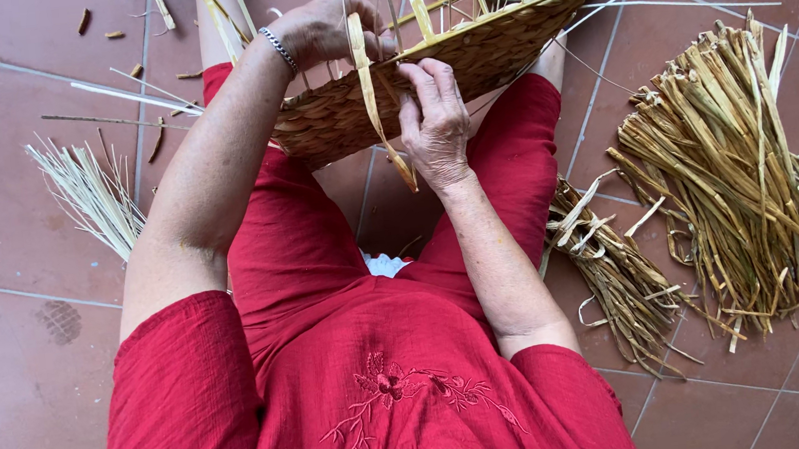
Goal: The person sits on the floor and weaves dried palm or seagrass strips around a rectangular bamboo frame basket, threading and tightening strips one at a time to build up the woven side wall. Bundles of raw strips lie on the floor beside them as they work.
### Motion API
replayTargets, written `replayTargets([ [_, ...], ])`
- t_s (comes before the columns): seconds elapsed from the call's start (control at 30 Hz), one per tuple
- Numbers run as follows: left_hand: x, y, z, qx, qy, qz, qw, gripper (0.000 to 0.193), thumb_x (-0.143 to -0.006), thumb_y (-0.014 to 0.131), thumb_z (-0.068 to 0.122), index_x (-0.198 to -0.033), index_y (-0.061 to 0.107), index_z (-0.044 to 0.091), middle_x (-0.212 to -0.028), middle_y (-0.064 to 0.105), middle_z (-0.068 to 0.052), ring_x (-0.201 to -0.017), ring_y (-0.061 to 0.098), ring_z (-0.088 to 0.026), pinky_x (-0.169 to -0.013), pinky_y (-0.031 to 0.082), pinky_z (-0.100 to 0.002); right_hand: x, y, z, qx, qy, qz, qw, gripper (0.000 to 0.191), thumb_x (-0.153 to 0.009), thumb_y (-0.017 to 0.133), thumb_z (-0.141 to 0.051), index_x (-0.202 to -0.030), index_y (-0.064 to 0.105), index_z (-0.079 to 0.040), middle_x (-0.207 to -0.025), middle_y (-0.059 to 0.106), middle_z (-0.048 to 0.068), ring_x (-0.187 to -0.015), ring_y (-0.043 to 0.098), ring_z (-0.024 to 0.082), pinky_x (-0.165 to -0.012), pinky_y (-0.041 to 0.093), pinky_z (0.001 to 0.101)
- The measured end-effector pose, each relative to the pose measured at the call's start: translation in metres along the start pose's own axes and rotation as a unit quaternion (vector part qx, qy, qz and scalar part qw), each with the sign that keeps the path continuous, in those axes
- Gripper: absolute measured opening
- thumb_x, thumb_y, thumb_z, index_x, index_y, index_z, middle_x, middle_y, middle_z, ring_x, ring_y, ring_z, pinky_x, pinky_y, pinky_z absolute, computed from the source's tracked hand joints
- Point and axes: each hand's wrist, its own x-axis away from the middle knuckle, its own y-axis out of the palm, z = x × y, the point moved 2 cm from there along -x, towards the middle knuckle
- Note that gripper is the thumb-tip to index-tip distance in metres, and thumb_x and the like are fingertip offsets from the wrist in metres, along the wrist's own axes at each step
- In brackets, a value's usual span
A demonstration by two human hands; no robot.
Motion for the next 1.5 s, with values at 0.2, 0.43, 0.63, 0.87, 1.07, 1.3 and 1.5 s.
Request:
replayTargets([
  [0.2, 0.007, 0.000, 0.010, -0.011, -0.026, 0.008, 1.000, 0.035, -0.082, 0.088, 0.036, -0.098, 0.078, 0.007, -0.074, 0.070, -0.002, -0.065, 0.064, -0.009, -0.058, 0.051, -0.025, -0.012, -0.002, -0.010, -0.063, 0.041, 0.040, 0.996, 0.019, -0.095, 0.077, -0.007, -0.108, 0.064, -0.005, -0.107, 0.063, 0.010, -0.095, 0.067, 0.028, -0.083, 0.055, 0.0385],
  [0.43, 0.018, 0.003, 0.011, 0.142, -0.016, 0.035, 0.989, 0.020, -0.091, 0.078, 0.024, -0.099, 0.078, 0.006, -0.082, 0.075, -0.002, -0.069, 0.069, -0.010, -0.061, 0.055, -0.025, -0.018, 0.007, 0.006, -0.057, 0.051, 0.041, 0.996, 0.016, -0.089, 0.074, -0.004, -0.084, 0.058, -0.005, -0.078, 0.060, 0.006, -0.064, 0.062, 0.021, -0.060, 0.049, 0.0371],
  [0.63, 0.027, 0.003, 0.004, 0.285, 0.015, 0.027, 0.958, 0.010, -0.094, 0.072, 0.016, -0.098, 0.071, 0.007, -0.093, 0.077, -0.004, -0.078, 0.076, -0.013, -0.070, 0.064, -0.029, 0.044, -0.051, 0.068, 0.073, 0.105, -0.049, 0.991, 0.014, -0.075, 0.066, -0.001, -0.070, 0.054, -0.005, -0.068, 0.059, 0.007, -0.058, 0.059, 0.021, -0.052, 0.049, 0.0373],
  [0.87, 0.039, 0.003, 0.008, 0.158, 0.104, -0.046, 0.981, 0.019, -0.095, 0.074, 0.007, -0.113, 0.077, 0.005, -0.102, 0.075, -0.001, -0.093, 0.068, -0.008, -0.089, 0.056, -0.025, 0.138, -0.161, 0.144, 0.193, 0.164, 0.006, 0.967, 0.014, -0.080, 0.066, 0.002, -0.074, 0.055, -0.005, -0.072, 0.061, 0.010, -0.066, 0.061, 0.025, -0.064, 0.049, 0.0389],
  [1.07, 0.039, -0.003, 0.011, 0.151, 0.082, -0.063, 0.983, 0.028, -0.087, 0.065, 0.001, -0.112, 0.077, 0.003, -0.107, 0.076, -0.001, -0.098, 0.069, -0.008, -0.094, 0.055, -0.026, 0.197, -0.205, 0.211, 0.280, 0.377, 0.014, 0.883, 0.016, -0.079, 0.070, -0.008, -0.074, 0.055, -0.008, -0.075, 0.064, 0.012, -0.071, 0.062, 0.029, -0.073, 0.051, 0.0441],
  [1.3, 0.052, -0.010, 0.016, 0.142, 0.058, -0.033, 0.988, 0.036, -0.087, 0.058, 0.004, -0.119, 0.075, 0.000, -0.108, 0.077, -0.005, -0.097, 0.070, -0.010, -0.095, 0.057, -0.026, 0.178, -0.204, 0.191, 0.375, 0.299, -0.034, 0.877, 0.043, -0.067, 0.080, -0.010, -0.110, 0.073, -0.007, -0.114, 0.068, 0.020, -0.111, 0.055, 0.042, -0.098, 0.040, 0.0570],
  [1.5, 0.082, -0.015, 0.026, 0.115, 0.087, 0.003, 0.990, 0.044, -0.082, 0.069, 0.007, -0.126, 0.066, 0.003, -0.108, 0.074, -0.005, -0.101, 0.070, -0.013, -0.092, 0.058, -0.029, 0.062, -0.087, 0.091, 0.041, 0.087, -0.003, 0.995, 0.026, -0.099, 0.072, -0.006, -0.125, 0.071, -0.004, -0.124, 0.071, 0.013, -0.122, 0.061, 0.029, -0.107, 0.049, 0.0419],
])
